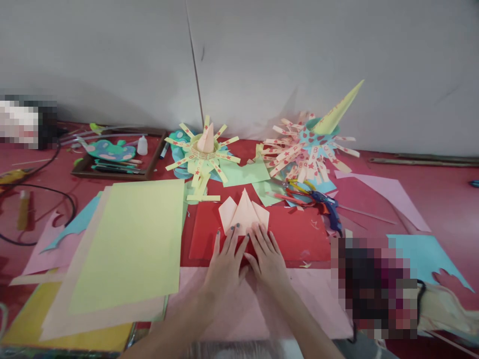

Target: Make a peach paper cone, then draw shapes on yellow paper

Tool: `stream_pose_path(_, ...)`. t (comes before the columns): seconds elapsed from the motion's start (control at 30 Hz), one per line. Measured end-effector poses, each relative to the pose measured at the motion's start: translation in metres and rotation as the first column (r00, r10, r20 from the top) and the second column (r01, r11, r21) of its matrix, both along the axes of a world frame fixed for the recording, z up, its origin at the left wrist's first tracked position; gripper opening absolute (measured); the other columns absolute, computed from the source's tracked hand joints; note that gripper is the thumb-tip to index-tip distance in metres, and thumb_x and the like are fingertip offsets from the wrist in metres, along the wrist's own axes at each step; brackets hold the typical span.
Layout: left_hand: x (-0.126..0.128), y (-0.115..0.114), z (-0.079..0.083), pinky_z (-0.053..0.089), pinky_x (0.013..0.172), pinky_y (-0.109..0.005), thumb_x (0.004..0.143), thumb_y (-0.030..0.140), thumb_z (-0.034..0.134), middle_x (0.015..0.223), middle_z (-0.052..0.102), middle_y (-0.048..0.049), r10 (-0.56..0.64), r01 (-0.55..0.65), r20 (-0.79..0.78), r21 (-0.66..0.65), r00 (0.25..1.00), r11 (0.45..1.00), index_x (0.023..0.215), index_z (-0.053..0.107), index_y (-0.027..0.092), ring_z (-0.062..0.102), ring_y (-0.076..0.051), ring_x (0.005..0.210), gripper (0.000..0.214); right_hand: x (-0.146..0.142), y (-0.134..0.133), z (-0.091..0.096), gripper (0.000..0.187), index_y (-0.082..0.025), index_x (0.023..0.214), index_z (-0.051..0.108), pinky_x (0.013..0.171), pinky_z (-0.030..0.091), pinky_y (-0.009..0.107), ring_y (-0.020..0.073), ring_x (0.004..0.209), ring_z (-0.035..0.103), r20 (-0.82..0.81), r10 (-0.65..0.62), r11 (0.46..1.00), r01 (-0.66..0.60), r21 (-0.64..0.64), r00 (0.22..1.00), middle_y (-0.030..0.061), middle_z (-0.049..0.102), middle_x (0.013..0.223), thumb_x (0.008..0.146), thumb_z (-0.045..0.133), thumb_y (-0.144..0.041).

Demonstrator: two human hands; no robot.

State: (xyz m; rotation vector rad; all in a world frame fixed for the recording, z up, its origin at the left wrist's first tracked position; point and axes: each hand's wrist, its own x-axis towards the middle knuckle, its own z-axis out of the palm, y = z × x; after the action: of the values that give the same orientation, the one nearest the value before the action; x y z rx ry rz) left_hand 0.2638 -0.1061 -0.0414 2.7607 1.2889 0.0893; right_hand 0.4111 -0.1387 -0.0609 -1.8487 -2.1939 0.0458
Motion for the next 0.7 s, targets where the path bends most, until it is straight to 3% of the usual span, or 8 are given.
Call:
stream_pose_path(0.17, 0.0005, -0.0033, -0.0052, 0.015, 0.106, -0.053, 0.088, 0.027, 0.028, 0.143, 0.027, -0.0085, 0.031, -0.031, 0.007, 0.042, 1.0, 0.999, 0.133, 0.034, 0.019, 0.024, -0.024, 0.131, 0.046, -0.0009, -0.0002, 0.0037, 0.056, -0.012, 0.138, 0.023, 0.104, 0.027, 0.042, 0.0216, 0.132, 0.021, -0.008, -0.001, 1.0, 0.001, -0.018, 1.0, 0.0105, 0.029, 0.141, 0.089, 0.035, -0.036)
stream_pose_path(0.4, 0.002, -0.0062, -0.0045, 0.01, 0.108, -0.051, 0.087, 0.027, 0.026, 0.142, 0.028, -0.0098, 0.07, -0.07, 0.0, 0.056, 0.998, 0.996, 0.136, 0.026, 0.01, 0.021, -0.022, 0.132, 0.052, -0.0004, 0.0005, 0.004, 0.057, -0.013, 0.139, 0.021, 0.104, 0.028, 0.043, 0.0216, 0.132, 0.021, -0.018, -0.008, 1.0, 0.007, -0.021, 1.0, 0.0109, 0.03, 0.141, 0.089, 0.035, -0.037)
stream_pose_path(0.7, -0.0034, -0.0027, -0.0022, 0.016, 0.105, -0.054, 0.087, 0.031, 0.031, 0.142, 0.03, -0.0086, 0.03, -0.031, 0.035, 0.034, 0.999, 0.999, 0.135, 0.028, 0.015, 0.022, -0.024, 0.132, 0.051, 0.0, -0.0001, 0.0032, 0.056, -0.015, 0.139, 0.019, 0.104, 0.028, 0.043, 0.0211, 0.133, 0.019, -0.024, -0.01, 0.999, 0.009, -0.041, 1.0, 0.0095, 0.028, 0.142, 0.089, 0.034, -0.035)
